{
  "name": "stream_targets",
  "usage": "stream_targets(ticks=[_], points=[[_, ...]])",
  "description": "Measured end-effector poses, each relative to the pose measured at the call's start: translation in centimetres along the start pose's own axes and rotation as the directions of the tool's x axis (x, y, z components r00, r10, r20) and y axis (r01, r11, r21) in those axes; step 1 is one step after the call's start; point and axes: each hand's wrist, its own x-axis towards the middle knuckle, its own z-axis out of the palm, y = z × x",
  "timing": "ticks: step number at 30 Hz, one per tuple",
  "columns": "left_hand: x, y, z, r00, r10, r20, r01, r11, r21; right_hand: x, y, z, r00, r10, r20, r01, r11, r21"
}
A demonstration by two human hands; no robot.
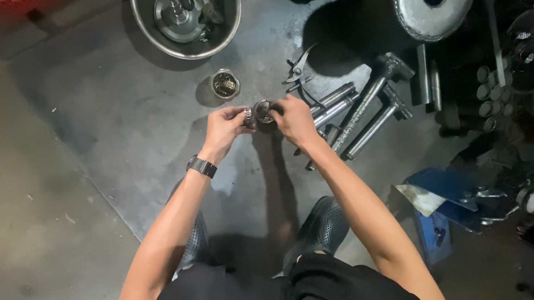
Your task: The recorder inspects and compares two mechanical bearings by hand in a workshop.
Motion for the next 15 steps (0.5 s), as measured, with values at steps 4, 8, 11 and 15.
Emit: stream_targets(ticks=[4, 8, 11, 15], points=[[-0.7, 1.2, 0.6, 1.0, -0.009, -0.025, 0.009, 1.0, 0.015, -0.3, 1.5, 2.0, 0.99, -0.134, 0.049, 0.143, 0.941, -0.307], [-0.4, 0.5, 0.0, 1.0, -0.009, -0.011, 0.009, 1.0, -0.005, 0.5, 1.5, 3.4, 0.967, -0.237, 0.097, 0.255, 0.852, -0.458], [-0.4, 0.8, 0.3, 1.0, -0.026, 0.006, 0.026, 1.0, -0.015, 1.2, 1.2, 3.4, 0.96, -0.252, 0.124, 0.28, 0.819, -0.501], [-0.8, 1.4, 0.7, 0.998, -0.047, 0.029, 0.049, 0.997, -0.06, 1.3, -0.3, 1.8, 0.947, -0.295, 0.129, 0.321, 0.852, -0.414]])
